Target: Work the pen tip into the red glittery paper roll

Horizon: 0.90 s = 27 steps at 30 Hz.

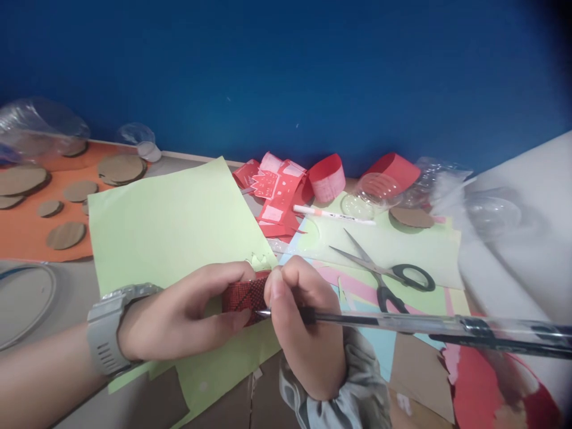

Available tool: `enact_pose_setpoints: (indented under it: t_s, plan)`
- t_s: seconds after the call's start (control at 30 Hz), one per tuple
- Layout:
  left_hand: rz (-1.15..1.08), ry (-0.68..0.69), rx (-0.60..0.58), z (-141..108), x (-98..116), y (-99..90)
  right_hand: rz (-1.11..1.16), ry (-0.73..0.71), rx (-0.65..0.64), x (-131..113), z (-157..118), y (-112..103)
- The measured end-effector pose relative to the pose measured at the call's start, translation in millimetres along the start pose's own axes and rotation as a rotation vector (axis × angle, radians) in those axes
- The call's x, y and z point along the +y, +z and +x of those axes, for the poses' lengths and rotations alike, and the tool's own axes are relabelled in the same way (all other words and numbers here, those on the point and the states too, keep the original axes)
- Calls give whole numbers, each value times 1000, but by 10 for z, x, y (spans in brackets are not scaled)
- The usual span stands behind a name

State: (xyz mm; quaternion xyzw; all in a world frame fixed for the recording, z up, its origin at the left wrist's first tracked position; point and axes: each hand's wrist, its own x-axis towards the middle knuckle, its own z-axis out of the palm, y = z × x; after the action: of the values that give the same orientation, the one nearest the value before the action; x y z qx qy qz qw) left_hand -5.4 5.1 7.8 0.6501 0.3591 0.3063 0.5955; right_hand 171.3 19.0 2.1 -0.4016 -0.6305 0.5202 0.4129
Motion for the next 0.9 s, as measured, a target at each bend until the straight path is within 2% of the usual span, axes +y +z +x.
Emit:
enact_pose_setpoints:
  t_s: [0.13,0.27,0.5,0.67,0.9]
  plan:
    - [15,-20,28,8,38,7,12,1,5,-16,-5,-1]
    - [48,-52,-6,16,68,-5,13,4,-1,-18,-5,3]
    - [88,-55,9,10,76,-8,4,-45,-21,22,-5,-5]
    - [98,-32,-27,29,93,-19,-29,-96,1,30,-5,-4]
    - [75,-26,-31,21,70,-23,-43,-101,8,32,-7,4]
